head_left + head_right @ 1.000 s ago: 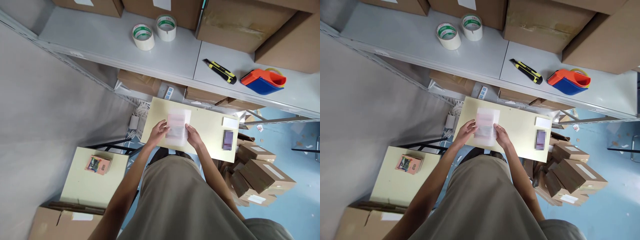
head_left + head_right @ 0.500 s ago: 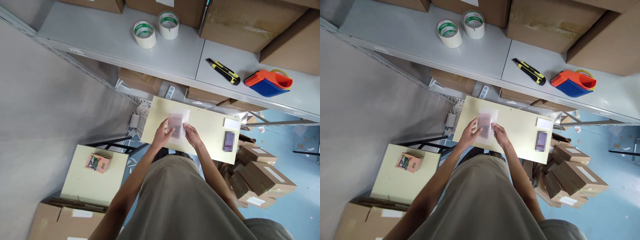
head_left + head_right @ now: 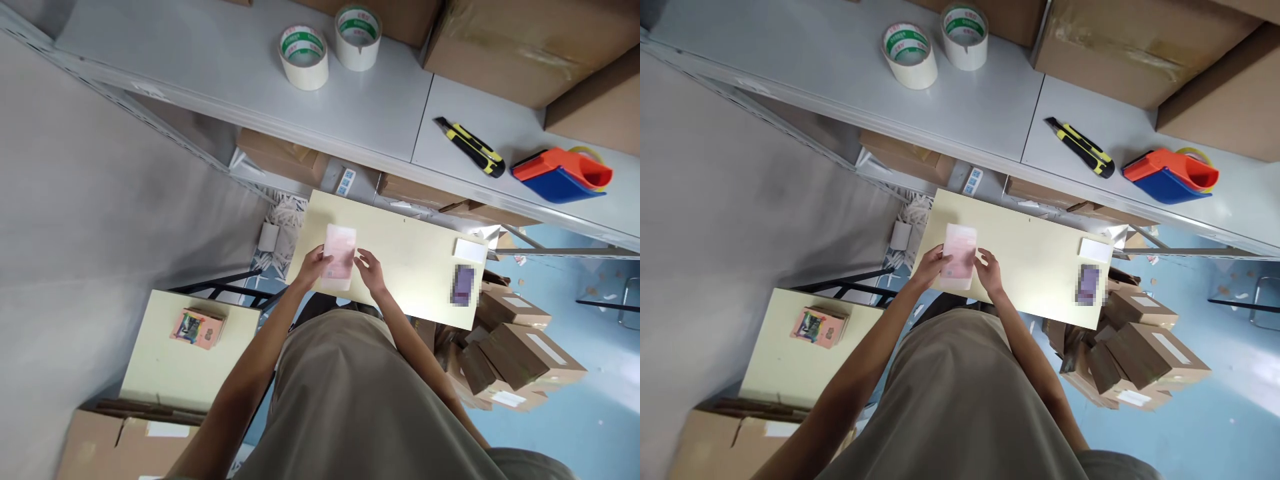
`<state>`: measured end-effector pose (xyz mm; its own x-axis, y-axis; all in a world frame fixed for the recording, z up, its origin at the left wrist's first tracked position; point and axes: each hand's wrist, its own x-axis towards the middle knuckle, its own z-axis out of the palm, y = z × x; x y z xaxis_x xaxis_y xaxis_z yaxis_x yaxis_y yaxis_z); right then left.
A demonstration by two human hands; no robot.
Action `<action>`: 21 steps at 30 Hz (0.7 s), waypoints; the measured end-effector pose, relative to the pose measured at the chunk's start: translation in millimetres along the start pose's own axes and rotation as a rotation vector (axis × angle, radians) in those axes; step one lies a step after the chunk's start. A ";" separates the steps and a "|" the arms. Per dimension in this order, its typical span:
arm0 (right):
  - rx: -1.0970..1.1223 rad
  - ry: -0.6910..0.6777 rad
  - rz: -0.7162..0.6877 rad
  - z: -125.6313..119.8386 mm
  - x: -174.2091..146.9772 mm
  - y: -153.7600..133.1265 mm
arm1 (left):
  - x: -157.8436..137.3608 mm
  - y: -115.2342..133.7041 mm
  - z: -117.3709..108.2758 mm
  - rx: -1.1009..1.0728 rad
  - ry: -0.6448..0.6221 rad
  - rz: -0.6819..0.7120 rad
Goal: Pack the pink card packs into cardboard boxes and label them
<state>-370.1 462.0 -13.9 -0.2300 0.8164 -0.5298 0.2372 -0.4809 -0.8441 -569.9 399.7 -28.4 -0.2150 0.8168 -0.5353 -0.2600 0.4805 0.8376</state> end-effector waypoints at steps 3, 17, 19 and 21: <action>0.097 -0.100 0.075 12.5 5.8 7.2 | 7.1 -8.0 -22.0 -0.040 -0.039 -0.021; 0.043 0.109 0.148 103.7 100.4 -4.4 | 121.8 -1.8 -46.8 0.474 0.156 0.048; 0.029 0.129 0.140 106.6 98.6 -3.7 | 120.2 -3.3 -55.8 0.467 0.115 0.064; 0.022 0.122 0.124 106.6 85.3 -0.9 | 106.1 -9.3 -69.9 0.449 0.086 0.078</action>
<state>-490.5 498.0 -67.2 -0.0838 0.7824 -0.6171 0.2354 -0.5862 -0.7752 -656.1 459.5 -100.6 -0.3001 0.8357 -0.4600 0.1894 0.5248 0.8299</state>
